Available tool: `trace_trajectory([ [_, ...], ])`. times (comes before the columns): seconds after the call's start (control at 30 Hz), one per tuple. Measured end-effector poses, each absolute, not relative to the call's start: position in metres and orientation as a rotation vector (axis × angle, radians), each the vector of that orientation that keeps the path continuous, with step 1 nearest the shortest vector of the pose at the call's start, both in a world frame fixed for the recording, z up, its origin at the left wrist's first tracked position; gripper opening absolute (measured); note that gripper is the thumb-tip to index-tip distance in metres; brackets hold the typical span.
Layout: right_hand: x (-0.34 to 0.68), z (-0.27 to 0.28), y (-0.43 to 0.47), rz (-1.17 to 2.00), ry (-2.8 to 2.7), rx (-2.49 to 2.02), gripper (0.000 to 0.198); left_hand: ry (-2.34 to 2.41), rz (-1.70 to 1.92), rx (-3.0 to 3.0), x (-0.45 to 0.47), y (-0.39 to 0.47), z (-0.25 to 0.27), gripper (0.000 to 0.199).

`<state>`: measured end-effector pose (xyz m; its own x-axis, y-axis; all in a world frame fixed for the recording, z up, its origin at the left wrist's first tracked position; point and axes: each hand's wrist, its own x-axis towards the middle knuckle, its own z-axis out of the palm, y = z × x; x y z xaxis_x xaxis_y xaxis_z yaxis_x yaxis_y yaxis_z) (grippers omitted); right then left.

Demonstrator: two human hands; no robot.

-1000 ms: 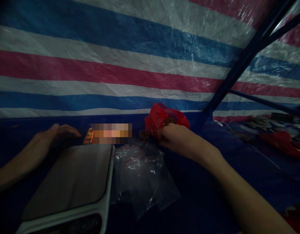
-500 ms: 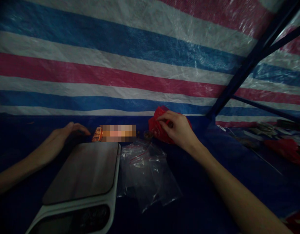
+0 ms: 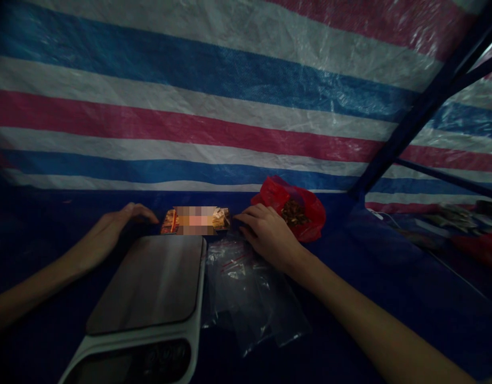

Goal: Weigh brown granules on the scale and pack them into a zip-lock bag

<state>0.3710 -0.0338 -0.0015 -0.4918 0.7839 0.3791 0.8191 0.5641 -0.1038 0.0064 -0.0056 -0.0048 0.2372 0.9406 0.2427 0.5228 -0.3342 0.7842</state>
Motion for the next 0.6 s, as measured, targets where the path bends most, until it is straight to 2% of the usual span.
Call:
trace_trajectory([
  [0.27,0.3637,-0.0129,-0.0287,-0.117,-2.426,-1.358,0.013,1.33,0.957,1.945,0.0062,-0.0049,-0.0058,0.062],
  [0.47,0.3624,-0.0119,-0.0283,-0.027,-2.352,-1.367,0.014,1.323,0.969,1.932,0.0043,-0.0032,-0.0084,0.063],
  [0.6,0.3638,-0.0118,-0.0294,-0.093,-2.334,-1.421,0.018,1.318,0.973,1.915,0.0027,-0.0017,-0.0111,0.062],
])
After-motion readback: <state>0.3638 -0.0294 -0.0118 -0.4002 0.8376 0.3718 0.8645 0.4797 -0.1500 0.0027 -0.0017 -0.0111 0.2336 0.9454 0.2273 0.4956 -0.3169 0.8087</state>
